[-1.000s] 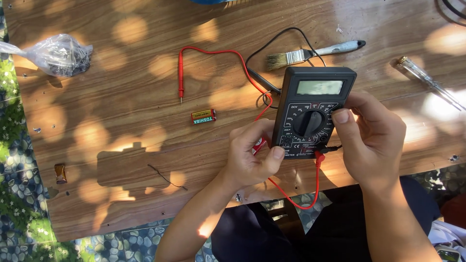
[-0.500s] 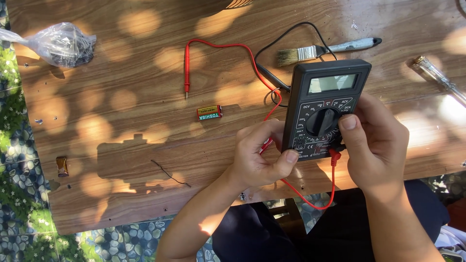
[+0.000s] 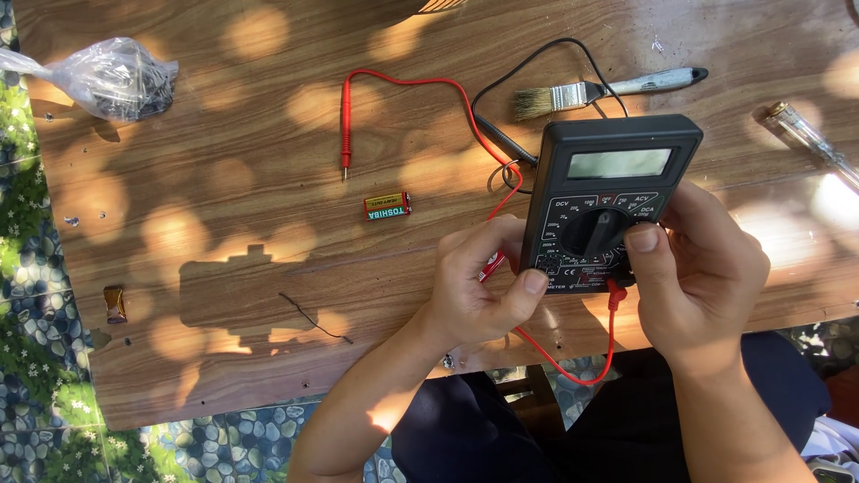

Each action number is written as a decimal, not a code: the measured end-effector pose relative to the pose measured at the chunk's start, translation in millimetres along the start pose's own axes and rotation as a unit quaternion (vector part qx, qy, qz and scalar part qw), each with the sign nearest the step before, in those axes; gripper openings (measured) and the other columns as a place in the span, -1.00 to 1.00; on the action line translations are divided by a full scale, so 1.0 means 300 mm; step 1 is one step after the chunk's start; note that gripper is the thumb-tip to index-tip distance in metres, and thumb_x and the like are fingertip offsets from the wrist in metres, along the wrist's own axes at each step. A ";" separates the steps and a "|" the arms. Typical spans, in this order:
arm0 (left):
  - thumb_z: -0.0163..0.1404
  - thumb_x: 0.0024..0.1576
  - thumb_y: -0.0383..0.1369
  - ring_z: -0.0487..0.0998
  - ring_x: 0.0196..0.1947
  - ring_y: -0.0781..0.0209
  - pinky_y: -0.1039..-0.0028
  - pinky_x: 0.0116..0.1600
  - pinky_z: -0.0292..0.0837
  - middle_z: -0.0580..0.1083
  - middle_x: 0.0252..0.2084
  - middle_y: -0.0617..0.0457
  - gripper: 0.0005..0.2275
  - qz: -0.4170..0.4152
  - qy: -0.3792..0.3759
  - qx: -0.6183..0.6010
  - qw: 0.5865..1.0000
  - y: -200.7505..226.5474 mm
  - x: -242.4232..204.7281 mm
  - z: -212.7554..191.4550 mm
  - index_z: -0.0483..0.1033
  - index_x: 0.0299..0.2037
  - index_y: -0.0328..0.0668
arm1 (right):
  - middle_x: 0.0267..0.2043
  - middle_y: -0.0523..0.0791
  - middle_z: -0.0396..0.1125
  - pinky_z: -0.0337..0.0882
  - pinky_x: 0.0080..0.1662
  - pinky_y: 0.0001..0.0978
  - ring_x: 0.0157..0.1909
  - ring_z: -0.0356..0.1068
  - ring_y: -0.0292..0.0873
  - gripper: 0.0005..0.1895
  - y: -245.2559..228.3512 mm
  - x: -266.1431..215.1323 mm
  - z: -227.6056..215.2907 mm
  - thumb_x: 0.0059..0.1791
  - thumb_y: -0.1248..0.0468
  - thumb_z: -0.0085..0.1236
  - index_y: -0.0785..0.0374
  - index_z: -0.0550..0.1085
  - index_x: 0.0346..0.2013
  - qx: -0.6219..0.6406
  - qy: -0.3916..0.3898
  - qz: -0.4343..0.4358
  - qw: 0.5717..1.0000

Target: Using a digital multimeter to check the voltage of various batteries on a workbench.

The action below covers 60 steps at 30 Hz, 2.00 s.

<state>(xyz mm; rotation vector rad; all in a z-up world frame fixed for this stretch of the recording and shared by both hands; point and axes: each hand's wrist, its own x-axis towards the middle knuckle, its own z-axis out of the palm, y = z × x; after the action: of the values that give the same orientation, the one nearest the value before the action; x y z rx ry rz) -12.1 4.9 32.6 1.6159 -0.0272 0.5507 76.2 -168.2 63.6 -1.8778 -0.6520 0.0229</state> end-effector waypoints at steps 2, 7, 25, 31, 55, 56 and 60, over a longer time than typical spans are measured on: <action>-0.04 0.23 -0.21 0.40 -0.48 0.31 0.54 -0.29 0.42 0.41 -0.43 0.16 -0.78 -0.003 0.000 0.012 1.000 -0.003 0.004 0.001 0.46 -0.18 -0.24 | -0.08 0.08 0.41 0.34 -0.02 -0.33 -0.07 0.34 -0.12 -0.61 -0.002 0.000 0.004 0.19 0.27 -0.05 0.62 0.42 0.13 -0.014 0.002 -0.023 1.000; -0.06 0.22 -0.21 0.33 -0.50 0.34 0.55 -0.32 0.33 0.34 -0.47 0.19 -0.78 -0.002 0.003 0.026 1.000 -0.013 0.007 0.004 0.38 -0.30 -0.20 | -0.06 0.14 0.39 0.32 -0.04 -0.30 -0.11 0.34 -0.05 -0.62 -0.020 0.010 0.012 0.16 0.33 -0.02 0.65 0.42 0.15 -0.033 -0.010 -0.063 0.997; -0.12 0.25 -0.09 0.33 -0.44 0.29 0.50 -0.28 0.30 0.34 -0.41 0.17 -0.71 0.008 -0.047 -0.031 0.998 0.009 0.013 -0.009 0.34 -0.28 -0.16 | 0.03 0.17 0.40 0.40 0.07 -0.29 0.04 0.38 -0.05 -0.59 -0.027 -0.005 0.005 0.17 0.35 -0.04 0.69 0.38 0.20 0.044 0.011 0.001 0.999; -0.11 0.24 -0.09 0.32 -0.52 0.27 0.47 -0.38 0.27 0.32 -0.49 0.14 -0.69 0.079 -0.034 -0.004 0.996 0.023 0.009 0.002 0.36 -0.32 -0.19 | 0.00 0.15 0.41 0.36 0.03 -0.33 -0.01 0.35 -0.09 -0.56 -0.038 -0.018 -0.012 0.16 0.29 -0.06 0.69 0.39 0.16 0.040 0.008 0.021 0.999; -0.07 0.23 -0.13 0.34 -0.55 0.21 0.43 -0.40 0.23 0.32 -0.51 0.12 -0.72 0.064 -0.053 -0.050 0.995 0.030 -0.008 0.006 0.33 -0.33 -0.19 | -0.06 0.08 0.39 0.36 0.08 -0.37 -0.06 0.35 -0.14 -0.53 0.007 -0.060 -0.032 0.10 0.24 -0.03 0.63 0.34 0.15 0.095 0.020 0.072 0.993; -0.07 0.23 -0.12 0.33 -0.56 0.20 0.43 -0.41 0.22 0.32 -0.52 0.13 -0.71 0.065 -0.052 -0.050 0.995 0.030 -0.008 0.006 0.32 -0.35 -0.18 | -0.06 0.07 0.39 0.36 0.07 -0.37 -0.06 0.35 -0.15 -0.53 0.002 -0.058 -0.031 0.11 0.23 -0.03 0.62 0.35 0.14 0.092 0.018 0.075 0.993; -0.05 0.21 -0.11 0.37 -0.57 0.22 0.45 -0.42 0.24 0.34 -0.52 0.11 -0.72 0.068 -0.048 -0.039 0.996 0.034 -0.006 0.003 0.34 -0.33 -0.18 | -0.06 0.05 0.39 0.36 0.04 -0.40 -0.06 0.35 -0.16 -0.50 0.001 -0.058 -0.027 0.11 0.20 -0.03 0.61 0.35 0.16 0.100 0.015 0.094 0.990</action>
<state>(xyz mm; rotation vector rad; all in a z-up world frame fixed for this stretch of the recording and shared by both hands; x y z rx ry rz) -16.7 2.2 41.6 1.5699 -0.2302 0.5691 64.3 -182.9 61.6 -1.7363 -0.4339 0.1750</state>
